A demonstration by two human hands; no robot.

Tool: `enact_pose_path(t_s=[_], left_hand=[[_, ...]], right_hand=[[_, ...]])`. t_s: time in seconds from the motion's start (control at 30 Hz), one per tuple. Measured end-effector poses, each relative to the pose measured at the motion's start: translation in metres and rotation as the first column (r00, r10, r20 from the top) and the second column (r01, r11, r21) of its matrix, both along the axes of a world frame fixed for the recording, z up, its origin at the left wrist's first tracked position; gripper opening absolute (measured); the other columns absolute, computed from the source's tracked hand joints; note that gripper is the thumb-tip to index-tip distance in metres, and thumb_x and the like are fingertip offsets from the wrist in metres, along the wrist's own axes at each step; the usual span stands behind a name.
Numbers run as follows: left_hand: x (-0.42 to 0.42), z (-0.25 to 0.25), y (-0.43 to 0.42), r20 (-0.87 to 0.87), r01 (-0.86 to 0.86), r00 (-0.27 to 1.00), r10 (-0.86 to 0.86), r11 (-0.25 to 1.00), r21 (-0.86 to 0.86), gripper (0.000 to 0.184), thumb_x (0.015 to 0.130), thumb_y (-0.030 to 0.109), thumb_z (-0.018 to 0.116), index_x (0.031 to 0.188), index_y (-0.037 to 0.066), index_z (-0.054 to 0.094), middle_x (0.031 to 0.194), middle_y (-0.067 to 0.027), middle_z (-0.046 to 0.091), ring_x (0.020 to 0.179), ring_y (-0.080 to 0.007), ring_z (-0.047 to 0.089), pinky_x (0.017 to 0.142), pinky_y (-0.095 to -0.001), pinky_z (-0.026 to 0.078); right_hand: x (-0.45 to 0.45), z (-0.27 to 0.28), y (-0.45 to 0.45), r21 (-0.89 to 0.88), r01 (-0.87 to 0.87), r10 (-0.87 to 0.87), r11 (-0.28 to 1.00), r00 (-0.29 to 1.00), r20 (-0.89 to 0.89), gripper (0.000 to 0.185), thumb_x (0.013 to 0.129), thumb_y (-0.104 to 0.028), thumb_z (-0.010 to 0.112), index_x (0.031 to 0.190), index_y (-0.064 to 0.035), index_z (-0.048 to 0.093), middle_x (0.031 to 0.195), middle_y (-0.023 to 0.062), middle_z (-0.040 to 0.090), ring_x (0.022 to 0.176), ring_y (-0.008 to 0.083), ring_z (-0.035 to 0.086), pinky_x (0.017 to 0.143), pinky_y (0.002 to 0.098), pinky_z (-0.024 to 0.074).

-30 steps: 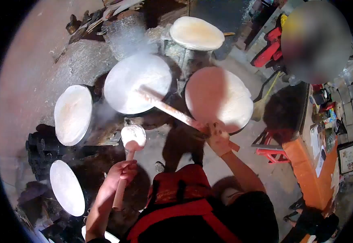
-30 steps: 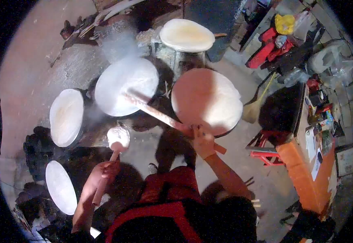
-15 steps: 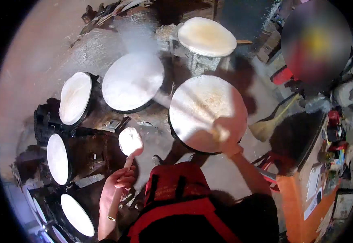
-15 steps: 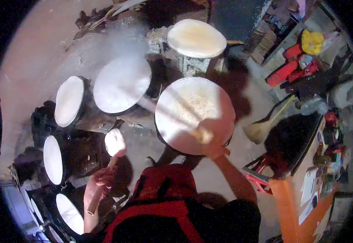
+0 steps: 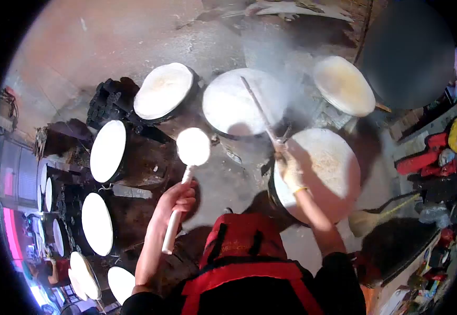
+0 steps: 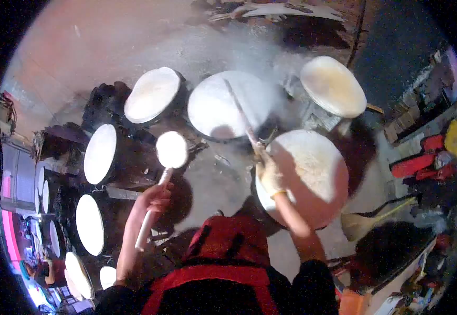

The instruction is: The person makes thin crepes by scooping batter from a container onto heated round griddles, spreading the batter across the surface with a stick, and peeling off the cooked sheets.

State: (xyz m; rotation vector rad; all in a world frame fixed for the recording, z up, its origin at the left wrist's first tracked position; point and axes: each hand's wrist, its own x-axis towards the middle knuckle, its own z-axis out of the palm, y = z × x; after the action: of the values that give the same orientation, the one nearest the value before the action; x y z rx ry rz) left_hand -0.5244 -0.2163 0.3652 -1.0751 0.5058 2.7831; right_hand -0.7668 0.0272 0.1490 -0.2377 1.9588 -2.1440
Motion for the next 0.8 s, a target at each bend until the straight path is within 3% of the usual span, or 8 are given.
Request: enact_pose_path(t_s=[0.07,0.1,0.3,0.37,0.43,0.57,0.67,0.8], left_hand=[[-0.001,-0.028,-0.026,-0.019,0.005,1.0,0.0,0.965,0.263,0.018,0.092,0.009,0.045,0.107,-0.001,0.043,0.067,-0.0015,0.038,0.047,-0.0042,0.033,0.031,-0.0145,0.027],[-0.001,-0.036,-0.03,-0.021,-0.01,1.0,0.018,0.941,0.337,0.018,0.092,0.008,0.044,0.107,-0.002,0.042,0.067,-0.0021,0.038,0.047,-0.0048,0.034,0.031,-0.0147,0.028],[0.015,-0.052,-0.078,0.02,0.053,0.998,-0.058,0.984,0.17,0.018,0.091,0.008,0.048,0.105,-0.003,0.043,0.067,-0.0007,0.037,0.047,-0.0035,0.032,0.031,-0.0137,0.025],[0.023,-0.036,-0.083,0.035,0.126,0.991,-0.127,0.991,0.046,0.018,0.091,0.008,0.048,0.106,-0.003,0.045,0.066,0.0009,0.036,0.046,-0.0018,0.03,0.031,-0.013,0.022],[0.043,-0.001,-0.089,-0.075,0.153,0.987,-0.144,0.978,0.143,0.028,0.095,0.014,0.043,0.119,0.0,0.044,0.064,0.0019,0.036,0.042,-0.0006,0.027,0.03,-0.0129,0.02],[0.038,0.019,-0.087,-0.008,0.257,0.961,-0.276,0.904,-0.342,0.03,0.093,0.016,0.046,0.12,0.003,0.044,0.063,0.0022,0.037,0.042,-0.0006,0.026,0.03,-0.0134,0.02],[0.01,-0.033,-0.116,0.057,0.306,0.949,-0.309,0.951,0.049,0.029,0.091,0.016,0.05,0.117,0.006,0.044,0.064,0.003,0.037,0.044,-0.0016,0.029,0.031,-0.0142,0.021],[0.034,-0.003,-0.045,0.122,0.359,0.916,-0.382,0.644,-0.676,0.026,0.092,0.016,0.047,0.116,0.01,0.044,0.064,0.0021,0.037,0.043,-0.0041,0.03,0.032,-0.0164,0.023]], right_hand=[[0.029,0.053,-0.037,0.709,0.017,0.133,0.705,0.979,-0.155,0.033,0.085,-0.021,0.059,0.117,-0.014,0.058,0.097,0.0183,0.062,0.08,0.0312,0.061,0.072,0.0352,0.049],[0.029,0.026,-0.051,0.619,0.171,0.122,0.766,0.907,-0.402,0.038,0.084,-0.022,0.058,0.121,-0.0207,0.055,0.095,0.0225,0.059,0.085,0.0378,0.058,0.074,0.0406,0.0473],[0.105,0.016,-0.089,0.879,0.058,0.414,0.473,0.866,-0.28,0.034,0.082,-0.019,0.057,0.115,-0.0099,0.059,0.096,0.0172,0.062,0.087,0.0358,0.06,0.075,0.041,0.0483],[0.133,0.03,-0.082,0.555,-0.077,0.286,0.828,0.91,-0.301,0.035,0.081,-0.018,0.06,0.114,-0.0084,0.059,0.107,0.0168,0.062,0.098,0.0338,0.059,0.083,0.037,0.0475],[0.154,0.018,-0.065,0.519,-0.104,0.228,0.849,0.956,-0.182,0.045,0.075,-0.02,0.066,0.118,-0.011,0.058,0.099,0.0167,0.063,0.087,0.0311,0.062,0.08,0.0366,0.0476],[0.161,0.045,-0.009,0.502,0.314,-0.133,0.806,0.922,-0.363,0.038,0.077,-0.016,0.059,0.112,-0.0012,0.056,0.095,0.0187,0.06,0.081,0.0285,0.058,0.075,0.0335,0.0463],[0.137,-0.004,0.106,0.571,0.298,-0.284,0.765,0.952,-0.116,0.026,0.084,-0.014,0.053,0.108,-0.0039,0.058,0.091,0.0081,0.061,0.084,0.0217,0.058,0.067,0.0346,0.0481],[0.09,-0.101,0.265,0.162,0.608,-0.539,0.778,0.777,-0.325,0.023,0.086,-0.017,0.053,0.104,-0.004,0.059,0.091,0.0063,0.064,0.082,0.0216,0.061,0.065,0.0317,0.0498]])
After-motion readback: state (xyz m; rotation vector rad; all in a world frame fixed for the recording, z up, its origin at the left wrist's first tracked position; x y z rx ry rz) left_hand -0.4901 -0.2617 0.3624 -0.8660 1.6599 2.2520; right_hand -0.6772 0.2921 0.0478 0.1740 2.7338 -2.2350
